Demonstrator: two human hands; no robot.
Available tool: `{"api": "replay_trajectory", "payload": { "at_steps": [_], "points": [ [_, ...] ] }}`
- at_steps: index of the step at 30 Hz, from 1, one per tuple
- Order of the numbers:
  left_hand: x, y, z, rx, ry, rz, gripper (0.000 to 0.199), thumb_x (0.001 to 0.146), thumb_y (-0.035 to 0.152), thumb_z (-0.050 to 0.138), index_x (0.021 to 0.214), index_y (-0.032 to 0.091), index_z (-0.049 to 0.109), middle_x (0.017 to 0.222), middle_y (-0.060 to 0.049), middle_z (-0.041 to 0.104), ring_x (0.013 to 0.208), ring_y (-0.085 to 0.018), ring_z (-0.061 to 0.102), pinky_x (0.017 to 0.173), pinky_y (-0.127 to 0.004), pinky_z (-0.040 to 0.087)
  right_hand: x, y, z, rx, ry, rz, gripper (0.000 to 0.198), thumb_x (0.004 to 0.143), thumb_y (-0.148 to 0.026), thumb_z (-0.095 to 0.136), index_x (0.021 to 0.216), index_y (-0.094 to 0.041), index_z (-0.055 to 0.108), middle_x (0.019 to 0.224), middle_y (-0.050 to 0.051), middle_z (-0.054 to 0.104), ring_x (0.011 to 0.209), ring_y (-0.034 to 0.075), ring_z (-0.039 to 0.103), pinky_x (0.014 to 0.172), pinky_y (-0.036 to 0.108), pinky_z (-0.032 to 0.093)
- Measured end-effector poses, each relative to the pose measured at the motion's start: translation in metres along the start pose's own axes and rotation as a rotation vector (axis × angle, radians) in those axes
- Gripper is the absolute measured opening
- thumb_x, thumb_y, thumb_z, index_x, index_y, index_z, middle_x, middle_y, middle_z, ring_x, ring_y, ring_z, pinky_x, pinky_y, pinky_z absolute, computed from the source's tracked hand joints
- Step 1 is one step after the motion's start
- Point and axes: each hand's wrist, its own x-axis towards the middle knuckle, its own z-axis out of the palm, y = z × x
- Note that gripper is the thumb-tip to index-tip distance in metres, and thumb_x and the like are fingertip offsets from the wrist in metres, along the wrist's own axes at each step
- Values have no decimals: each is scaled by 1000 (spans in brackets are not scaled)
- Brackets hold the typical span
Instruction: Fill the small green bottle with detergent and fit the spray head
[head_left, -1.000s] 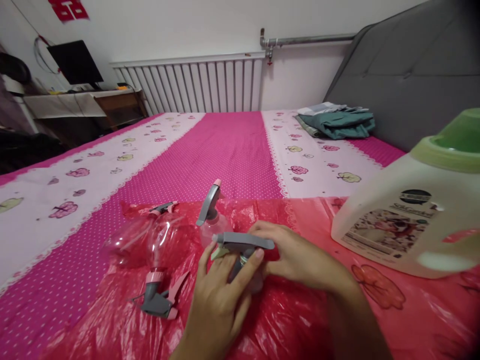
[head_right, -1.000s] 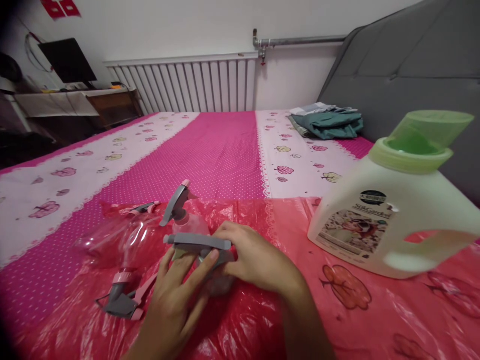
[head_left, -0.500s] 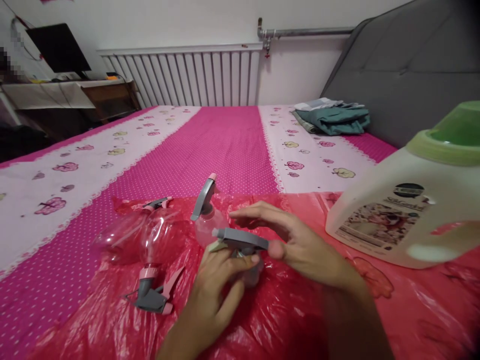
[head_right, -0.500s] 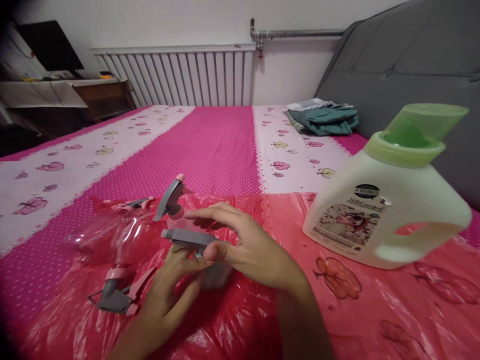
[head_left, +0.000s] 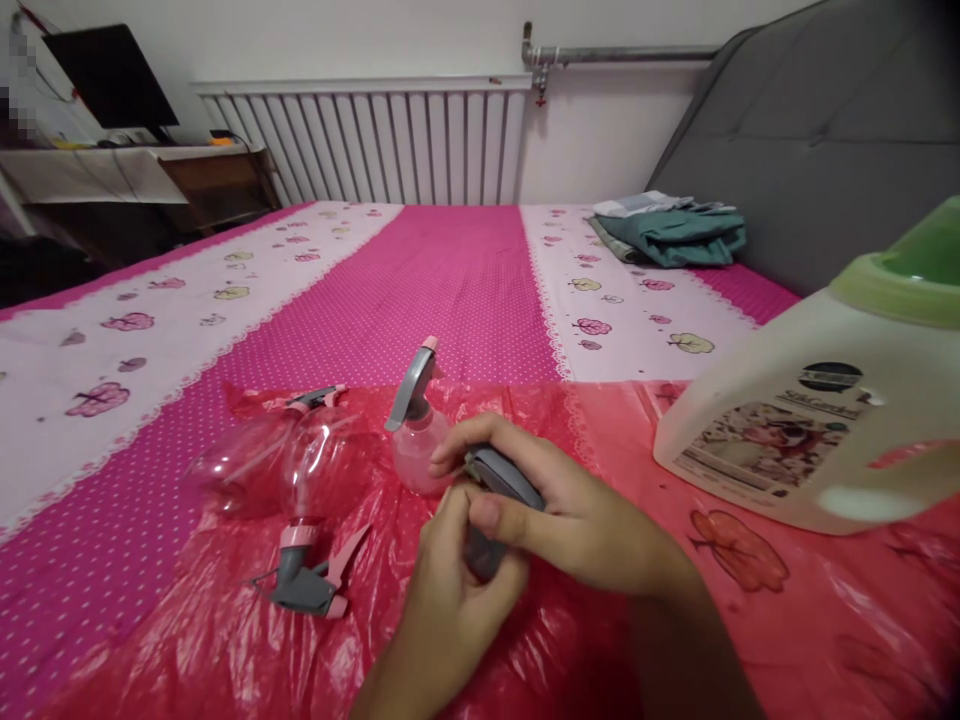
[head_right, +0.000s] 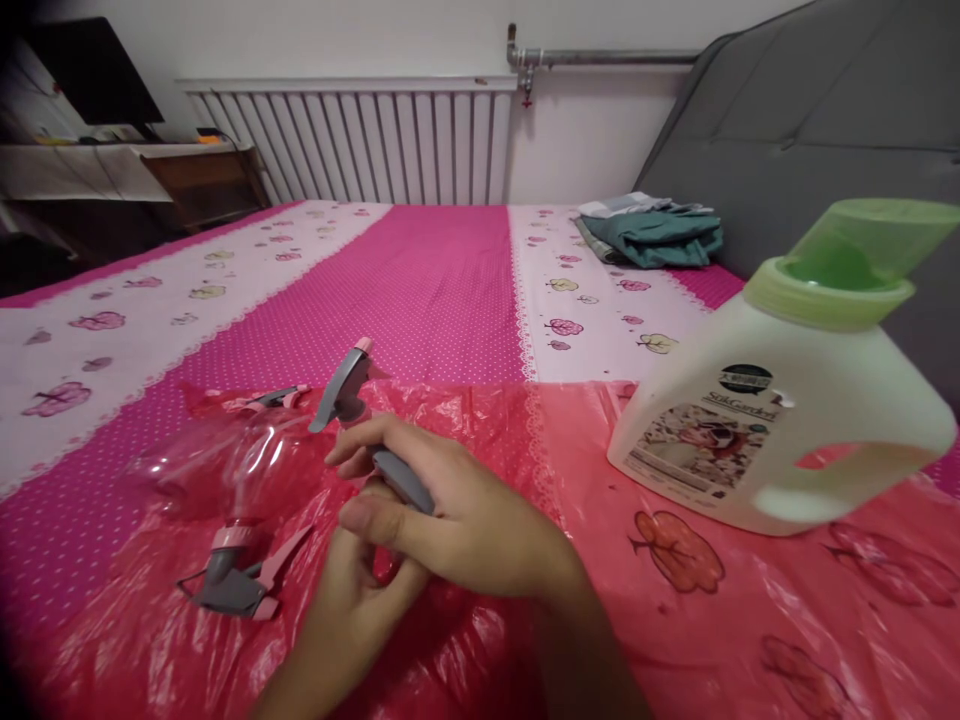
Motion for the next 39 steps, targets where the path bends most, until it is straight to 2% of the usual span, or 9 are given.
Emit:
{"api": "replay_trajectory", "payload": {
  "at_steps": [3,6,9,12,19,26,29,32,39],
  "points": [
    [-1,2,2,-82,10,-28,6,101,27,60,106,25,58,89,2,66,77,-17,69,67,-27,59,0,2,3,19,-11,3,31,111,-39,59,133,-19,54,122,2,57,117,5,58,103,13,49],
    [-2,8,6,-181,66,-53,21,103,32,62,122,27,57,109,-2,70,99,-20,73,85,-31,62,-2,3,5,14,0,-18,35,112,-46,58,134,-19,54,127,3,57,124,6,55,108,14,45],
    [-1,10,7,-285,43,-91,42,105,40,63,142,29,46,125,-6,71,116,-24,72,95,-34,60,-6,2,5,21,4,-6,57,112,-69,41,143,-22,52,138,4,54,132,9,52,114,18,43],
    [-1,7,5,-309,-1,-83,44,106,49,61,143,30,48,124,-6,72,109,-24,72,92,-34,58,-8,0,2,21,-1,20,80,106,-84,23,149,-24,51,145,6,51,136,12,52,115,22,45],
    [2,1,0,-117,-4,74,37,110,53,50,111,25,73,101,-5,69,101,-27,62,93,-39,47,-3,6,-9,-126,74,-8,26,111,-41,61,122,-17,62,119,0,61,112,3,57,101,14,43],
    [6,2,3,24,-25,118,29,105,51,61,99,23,66,92,-2,64,88,-24,59,80,-36,44,-2,7,-13,-143,112,-13,56,88,-64,82,89,-12,63,93,0,56,87,5,53,79,15,44],
    [5,-2,4,44,-1,91,24,103,47,65,111,24,66,99,-3,68,93,-26,60,84,-38,45,-2,1,-11,-187,167,12,57,80,-63,88,81,-12,63,92,0,55,87,4,54,77,14,44],
    [2,-7,4,-11,17,37,37,103,50,66,131,26,60,112,-6,68,100,-28,63,87,-41,48,-3,-5,-8,-235,229,34,49,79,-52,93,78,-13,63,93,-2,55,89,4,55,77,13,44],
    [0,-9,2,2,24,142,26,113,42,48,126,32,68,115,-2,70,110,-25,60,98,-38,44,-18,-18,-16,-388,218,86,3,98,-18,72,96,-20,71,96,-8,65,90,-2,61,83,5,43]
  ]
}}
